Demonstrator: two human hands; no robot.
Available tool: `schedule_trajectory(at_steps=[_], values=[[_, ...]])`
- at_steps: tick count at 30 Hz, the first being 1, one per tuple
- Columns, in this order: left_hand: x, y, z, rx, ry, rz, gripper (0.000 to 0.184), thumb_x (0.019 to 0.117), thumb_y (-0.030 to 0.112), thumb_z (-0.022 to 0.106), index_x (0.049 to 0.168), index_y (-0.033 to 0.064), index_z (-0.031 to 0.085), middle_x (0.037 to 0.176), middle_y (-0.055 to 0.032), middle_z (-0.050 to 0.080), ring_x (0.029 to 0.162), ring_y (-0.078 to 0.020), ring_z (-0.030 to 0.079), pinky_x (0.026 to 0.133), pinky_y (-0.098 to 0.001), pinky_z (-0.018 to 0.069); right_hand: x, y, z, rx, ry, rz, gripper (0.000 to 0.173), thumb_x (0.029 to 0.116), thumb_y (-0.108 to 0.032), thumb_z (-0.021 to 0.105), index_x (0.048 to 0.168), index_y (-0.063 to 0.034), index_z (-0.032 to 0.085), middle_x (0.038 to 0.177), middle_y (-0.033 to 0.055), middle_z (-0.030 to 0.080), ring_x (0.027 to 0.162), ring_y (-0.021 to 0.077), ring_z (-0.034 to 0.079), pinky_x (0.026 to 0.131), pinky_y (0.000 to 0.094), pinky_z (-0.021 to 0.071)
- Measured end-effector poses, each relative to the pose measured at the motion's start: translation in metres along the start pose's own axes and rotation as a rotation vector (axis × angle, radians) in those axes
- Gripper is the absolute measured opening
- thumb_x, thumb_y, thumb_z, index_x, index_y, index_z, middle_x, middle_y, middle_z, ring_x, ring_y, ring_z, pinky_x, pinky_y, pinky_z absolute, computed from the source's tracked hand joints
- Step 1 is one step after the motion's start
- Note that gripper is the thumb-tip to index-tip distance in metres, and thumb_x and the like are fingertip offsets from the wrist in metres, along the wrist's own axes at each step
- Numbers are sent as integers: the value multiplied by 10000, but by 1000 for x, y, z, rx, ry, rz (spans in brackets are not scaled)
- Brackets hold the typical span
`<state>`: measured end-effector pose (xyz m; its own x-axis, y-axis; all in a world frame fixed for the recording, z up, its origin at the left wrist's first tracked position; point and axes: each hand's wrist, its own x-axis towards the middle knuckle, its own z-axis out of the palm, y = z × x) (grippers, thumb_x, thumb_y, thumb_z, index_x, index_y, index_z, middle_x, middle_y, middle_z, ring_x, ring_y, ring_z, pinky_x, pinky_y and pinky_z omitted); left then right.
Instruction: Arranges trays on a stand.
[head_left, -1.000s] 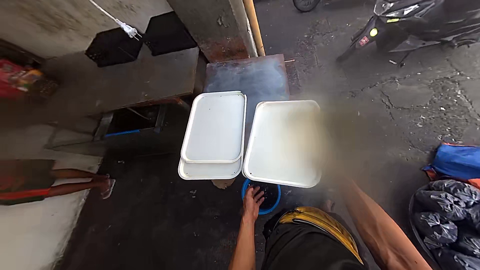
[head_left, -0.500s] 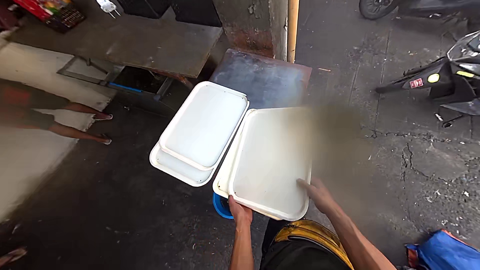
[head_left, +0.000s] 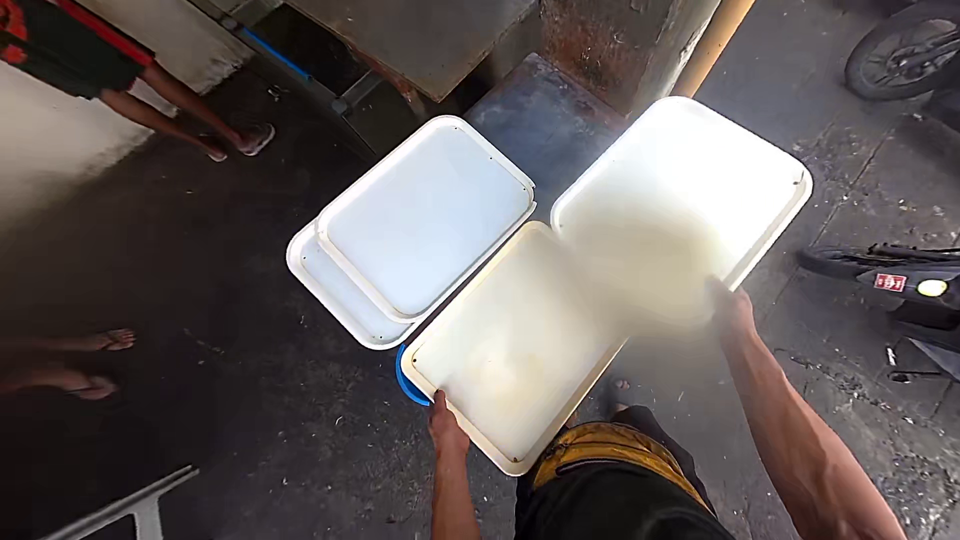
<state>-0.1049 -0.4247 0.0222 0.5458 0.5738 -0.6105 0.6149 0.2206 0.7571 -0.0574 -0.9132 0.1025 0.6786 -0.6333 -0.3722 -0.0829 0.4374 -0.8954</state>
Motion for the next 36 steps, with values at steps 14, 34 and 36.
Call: schedule_trajectory(at_steps=[14,34,36], values=[[-15,6,22,161,285,7,511,1110,344,424,1472,-10,490,1507,-225,494,1412,-304,459,1162,-522,359,140,41,8,-955,-473,597,501,1058,-508,506,1173,-31,607,770,82,690,571,175,657,506,324,539],[90,104,-5,51,295,131,475,1078,294,499,1437,-17,491,1336,-239,589,1078,-297,628,884,-482,535,160,-38,268,-1257,-809,-176,486,1070,-366,522,1361,22,557,1215,227,669,1032,310,692,893,502,562],[109,128,4,36,290,78,417,1078,318,507,1375,29,553,1184,-182,649,925,-230,649,777,-421,541,170,-7,317,-1306,-837,-225,503,1056,-361,562,1345,51,554,1244,255,645,1098,340,666,976,516,520]])
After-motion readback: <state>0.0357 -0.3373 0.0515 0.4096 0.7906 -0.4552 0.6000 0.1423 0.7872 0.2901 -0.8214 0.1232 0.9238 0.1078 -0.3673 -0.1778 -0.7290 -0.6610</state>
